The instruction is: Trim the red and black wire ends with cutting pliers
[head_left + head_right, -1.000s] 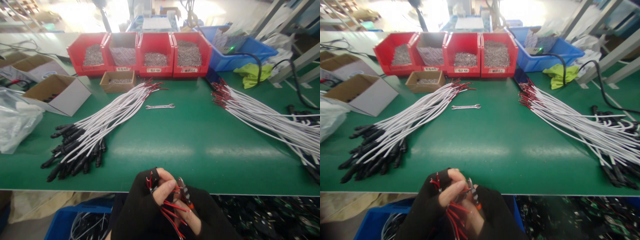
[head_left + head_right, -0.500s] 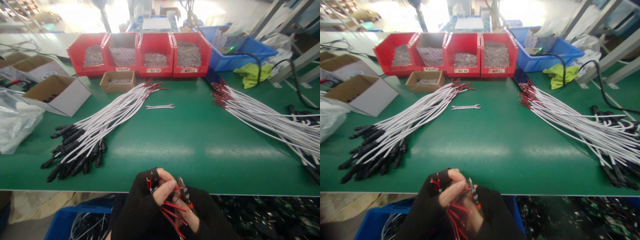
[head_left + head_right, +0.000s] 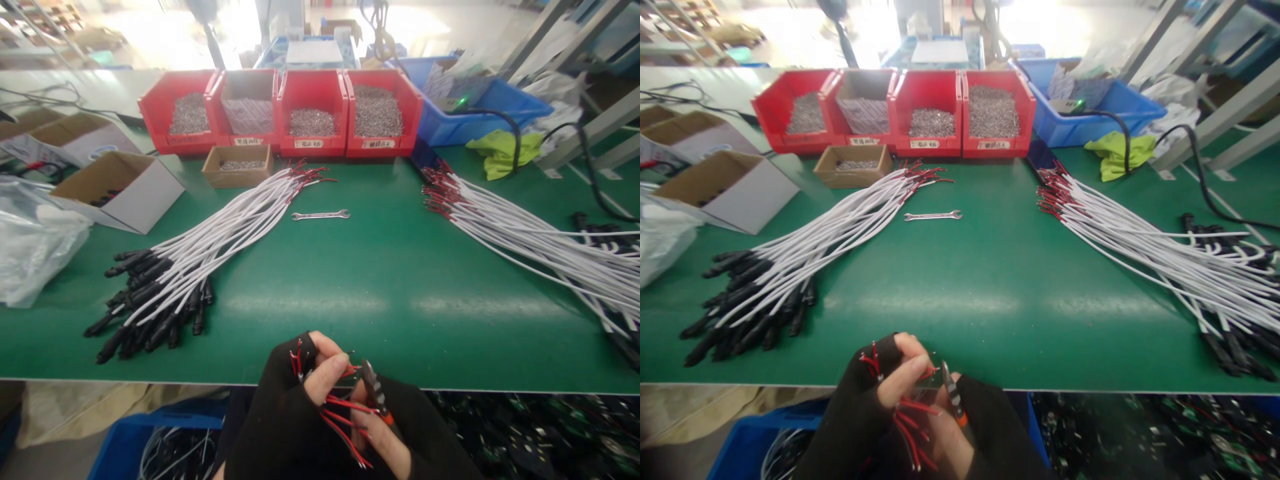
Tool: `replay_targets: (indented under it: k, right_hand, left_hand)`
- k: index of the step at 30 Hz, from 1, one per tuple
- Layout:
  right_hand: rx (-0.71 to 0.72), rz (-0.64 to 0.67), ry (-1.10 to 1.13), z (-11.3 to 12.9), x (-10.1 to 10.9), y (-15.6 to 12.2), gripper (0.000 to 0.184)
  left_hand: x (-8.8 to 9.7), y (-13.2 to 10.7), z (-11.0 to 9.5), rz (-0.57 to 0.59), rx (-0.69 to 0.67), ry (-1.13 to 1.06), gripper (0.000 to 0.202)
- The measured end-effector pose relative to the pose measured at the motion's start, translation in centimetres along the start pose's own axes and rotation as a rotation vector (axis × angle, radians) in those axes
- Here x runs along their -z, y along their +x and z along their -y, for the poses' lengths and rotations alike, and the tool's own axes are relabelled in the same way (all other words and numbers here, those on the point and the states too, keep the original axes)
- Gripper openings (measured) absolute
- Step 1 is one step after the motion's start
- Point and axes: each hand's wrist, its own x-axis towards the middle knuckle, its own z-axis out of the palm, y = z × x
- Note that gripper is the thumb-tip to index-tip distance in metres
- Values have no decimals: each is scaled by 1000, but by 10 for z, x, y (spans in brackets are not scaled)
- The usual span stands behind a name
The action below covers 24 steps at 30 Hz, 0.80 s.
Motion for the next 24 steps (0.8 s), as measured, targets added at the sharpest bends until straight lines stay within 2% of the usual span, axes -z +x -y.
replay_targets:
  k: [4,12,18,22,24]
  right_hand:
    - [-54,37,-43,5,7,-3,37]
    - [-70,33,-35,-6,4,-3,46]
    - [-123,30,121,-29,3,-3,36]
    - [-39,35,423,-30,-12,2,30]
    - [20,57,464,-25,-17,4,26]
  left_hand:
    - [-1,-1,-2,-46,12,63,28]
    - [0,0,-5,-28,-48,119,26]
    - [-2,1,-5,-26,-33,109,26]
    - [-3,2,-7,-27,-28,101,26]
    - [-3,1,-8,-31,-24,99,26]
